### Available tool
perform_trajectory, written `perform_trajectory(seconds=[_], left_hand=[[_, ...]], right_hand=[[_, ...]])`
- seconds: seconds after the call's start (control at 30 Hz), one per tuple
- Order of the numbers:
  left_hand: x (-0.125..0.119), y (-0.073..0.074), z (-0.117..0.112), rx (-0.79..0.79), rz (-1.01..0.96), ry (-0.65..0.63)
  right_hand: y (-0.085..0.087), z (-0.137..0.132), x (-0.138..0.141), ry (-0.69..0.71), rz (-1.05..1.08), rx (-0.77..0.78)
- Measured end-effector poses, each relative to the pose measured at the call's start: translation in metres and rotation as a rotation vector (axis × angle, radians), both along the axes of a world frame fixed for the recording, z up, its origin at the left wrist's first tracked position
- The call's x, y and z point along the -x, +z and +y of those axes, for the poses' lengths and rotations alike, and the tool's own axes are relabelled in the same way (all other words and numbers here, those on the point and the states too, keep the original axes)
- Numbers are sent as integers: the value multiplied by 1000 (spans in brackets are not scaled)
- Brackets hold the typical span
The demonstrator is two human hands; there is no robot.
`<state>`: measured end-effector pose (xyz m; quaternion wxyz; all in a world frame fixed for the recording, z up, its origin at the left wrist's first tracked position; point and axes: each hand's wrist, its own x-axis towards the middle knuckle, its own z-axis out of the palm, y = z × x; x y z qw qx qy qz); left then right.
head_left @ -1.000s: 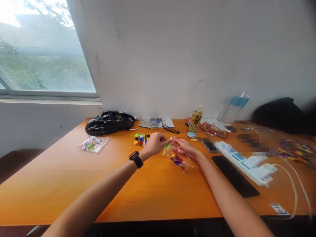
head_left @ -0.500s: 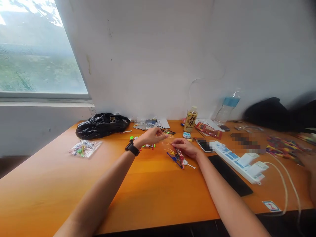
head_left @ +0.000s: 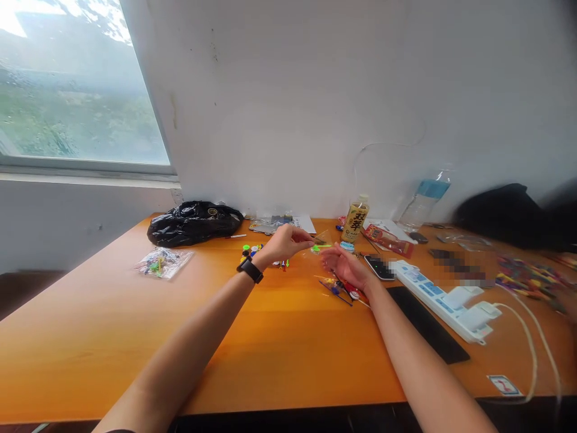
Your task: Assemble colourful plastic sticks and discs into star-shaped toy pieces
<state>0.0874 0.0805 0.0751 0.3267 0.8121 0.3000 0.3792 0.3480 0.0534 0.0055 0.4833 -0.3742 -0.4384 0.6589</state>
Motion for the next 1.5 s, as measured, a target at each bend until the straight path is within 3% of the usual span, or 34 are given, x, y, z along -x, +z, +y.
perform_trajectory(seconds=[0.13,0.33,0.47,0.77,1.37,1.5], left_hand=[[0,5,-3,29,-28,22],[-3,0,-3,31,-121,-97],[-9,-3,-7,94,-220,-36],[-8,7,-11,-128,-182,18],[-21,0,-21,-124,-269,77],[-23,-2,-19,-162,-285,189]], right_hand=[[3,-1,-2,12,29,33],[2,3,-4,3,-3,66],[1,3,-4,-18,-8,64],[4,0,-4,8,41,75],[4,1,-2,42,17,15],[4,1,-2,61,48,29]])
